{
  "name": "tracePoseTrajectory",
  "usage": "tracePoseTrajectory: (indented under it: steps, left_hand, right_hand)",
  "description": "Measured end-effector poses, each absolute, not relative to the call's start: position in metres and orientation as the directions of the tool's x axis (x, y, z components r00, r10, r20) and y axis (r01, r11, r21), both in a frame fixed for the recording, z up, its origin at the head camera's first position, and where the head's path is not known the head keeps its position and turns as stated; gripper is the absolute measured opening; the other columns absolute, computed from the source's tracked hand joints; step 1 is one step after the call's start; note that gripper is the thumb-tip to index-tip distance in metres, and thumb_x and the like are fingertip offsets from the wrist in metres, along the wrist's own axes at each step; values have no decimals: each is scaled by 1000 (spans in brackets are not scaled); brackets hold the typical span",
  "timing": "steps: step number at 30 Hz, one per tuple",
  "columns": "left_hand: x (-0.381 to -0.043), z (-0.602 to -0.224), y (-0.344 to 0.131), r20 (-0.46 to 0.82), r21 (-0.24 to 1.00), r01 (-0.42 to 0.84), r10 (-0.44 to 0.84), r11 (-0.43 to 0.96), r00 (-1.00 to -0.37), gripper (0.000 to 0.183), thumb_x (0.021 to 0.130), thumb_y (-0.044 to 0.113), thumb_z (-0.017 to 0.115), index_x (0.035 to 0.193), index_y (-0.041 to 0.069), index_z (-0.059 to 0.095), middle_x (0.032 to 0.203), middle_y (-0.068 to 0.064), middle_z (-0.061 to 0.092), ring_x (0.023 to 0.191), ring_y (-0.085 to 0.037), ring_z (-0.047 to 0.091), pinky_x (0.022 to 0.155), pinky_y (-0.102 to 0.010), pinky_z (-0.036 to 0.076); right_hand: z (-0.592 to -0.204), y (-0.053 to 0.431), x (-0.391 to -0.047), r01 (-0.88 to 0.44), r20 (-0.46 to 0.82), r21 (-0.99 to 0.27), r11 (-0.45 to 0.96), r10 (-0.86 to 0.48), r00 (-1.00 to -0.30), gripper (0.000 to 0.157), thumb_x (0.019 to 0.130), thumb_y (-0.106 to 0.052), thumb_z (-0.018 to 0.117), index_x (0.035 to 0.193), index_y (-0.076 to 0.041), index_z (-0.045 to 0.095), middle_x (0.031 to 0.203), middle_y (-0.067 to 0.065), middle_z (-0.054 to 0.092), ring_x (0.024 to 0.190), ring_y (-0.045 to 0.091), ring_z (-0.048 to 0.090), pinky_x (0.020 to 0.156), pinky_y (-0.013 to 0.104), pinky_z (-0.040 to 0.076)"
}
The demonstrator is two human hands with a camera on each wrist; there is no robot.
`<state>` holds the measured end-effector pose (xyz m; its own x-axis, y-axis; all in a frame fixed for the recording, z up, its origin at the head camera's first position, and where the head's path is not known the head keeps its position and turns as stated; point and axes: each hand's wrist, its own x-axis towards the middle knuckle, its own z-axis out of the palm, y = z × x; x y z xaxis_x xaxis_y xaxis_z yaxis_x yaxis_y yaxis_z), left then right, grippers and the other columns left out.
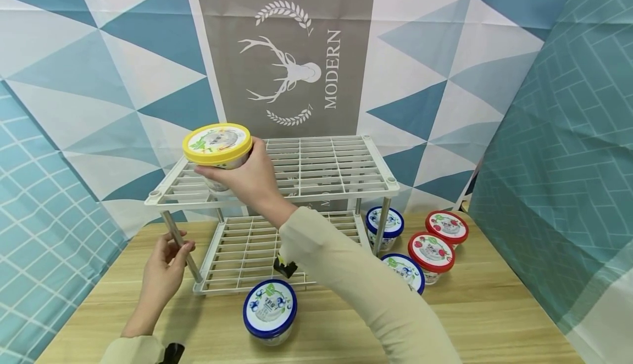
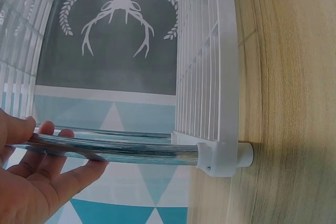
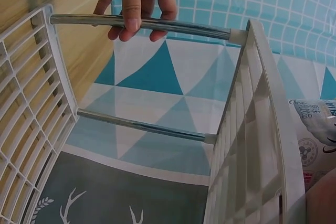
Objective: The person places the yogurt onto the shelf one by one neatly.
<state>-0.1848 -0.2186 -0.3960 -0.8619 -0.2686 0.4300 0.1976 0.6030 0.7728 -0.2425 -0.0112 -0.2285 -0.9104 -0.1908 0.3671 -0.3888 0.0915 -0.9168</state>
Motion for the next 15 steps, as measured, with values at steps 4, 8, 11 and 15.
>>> tracePoseTrajectory:
  steps: [4,8,11,15]
  left_hand:
    - [-185,-396,-218,429,774,199,-268,601,-863,26,105,8,58,130,0,54,109,-23,74,86,17,49,75,-20,44]
    - [-185,-396,-218,436,772,204,-268,602,-859,26,105,7,59,129,0,55,108,-23,74,86,17,49,74,-20,45]
    - [-185,-397,-218,443,770,210,-267,602,-856,26,104,7,59,128,0,55,108,-23,74,86,16,50,74,-20,45]
    - [-185,-397,-218,444,771,213,-267,600,-855,26,104,6,59,128,0,55,108,-23,74,87,17,49,74,-21,46]
  right_hand:
    - [-229,-14,-244,-394,372,-915,90,-195,-908,89,81,-20,90,150,-7,35,141,9,50,127,20,57,102,32,52]
    - [-229,-15,-245,-384,357,-915,124,-195,-914,89,81,-23,89,150,-8,35,140,8,50,127,20,57,103,34,52]
    - [-228,-16,-245,-367,337,-920,141,-195,-921,88,81,-24,89,149,-9,35,139,8,50,126,19,57,104,35,52]
    - [-228,-16,-246,-348,319,-927,137,-195,-927,88,82,-25,89,149,-9,35,139,8,50,125,19,57,104,35,52]
